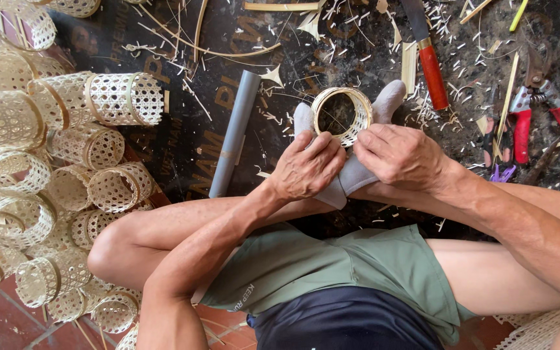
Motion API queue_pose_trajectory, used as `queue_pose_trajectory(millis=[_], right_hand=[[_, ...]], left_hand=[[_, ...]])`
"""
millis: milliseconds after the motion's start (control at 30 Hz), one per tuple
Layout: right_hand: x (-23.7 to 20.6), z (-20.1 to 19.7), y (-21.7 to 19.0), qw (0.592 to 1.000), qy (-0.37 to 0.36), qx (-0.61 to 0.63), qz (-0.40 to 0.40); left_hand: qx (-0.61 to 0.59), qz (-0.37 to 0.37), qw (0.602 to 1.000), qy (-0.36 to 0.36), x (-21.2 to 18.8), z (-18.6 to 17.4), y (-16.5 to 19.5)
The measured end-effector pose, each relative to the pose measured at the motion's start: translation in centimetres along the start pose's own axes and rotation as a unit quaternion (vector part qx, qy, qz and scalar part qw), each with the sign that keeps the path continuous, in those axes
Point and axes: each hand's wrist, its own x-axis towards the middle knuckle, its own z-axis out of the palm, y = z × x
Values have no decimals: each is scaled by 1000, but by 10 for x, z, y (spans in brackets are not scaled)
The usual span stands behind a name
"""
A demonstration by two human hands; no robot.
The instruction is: The person weaves a small cylindrical basket from thin bamboo strips, using a cylindrical form to shape the body. They bend and insert strips, trim excess with pliers, and secure the rim. The person sits cross-legged on the floor throughout.
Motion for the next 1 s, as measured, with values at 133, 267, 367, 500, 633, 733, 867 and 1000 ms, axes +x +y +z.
queue_pose_trajectory(millis=[133,267,367,500,633,733,867,1000], right_hand=[[6,-3,-1,999,-7,-34,7],[11,-8,-3,999,-5,25,47],[14,-5,-7,997,5,25,67],[20,14,-18,992,22,-38,117],[22,31,-21,987,43,-66,143],[19,31,-19,985,66,-65,143],[10,25,-12,985,39,-78,148],[3,26,5,989,-18,-20,144]], left_hand=[[-22,-10,1000,7,2,0,-2],[-27,-9,1000,7,3,0,-1],[-30,-8,999,5,3,-1,-2],[-30,4,999,13,3,0,-3],[-28,8,999,25,5,3,-3],[-30,12,999,21,5,3,-4],[-35,3,999,8,7,1,-5],[-45,-2,999,14,9,0,-6]])
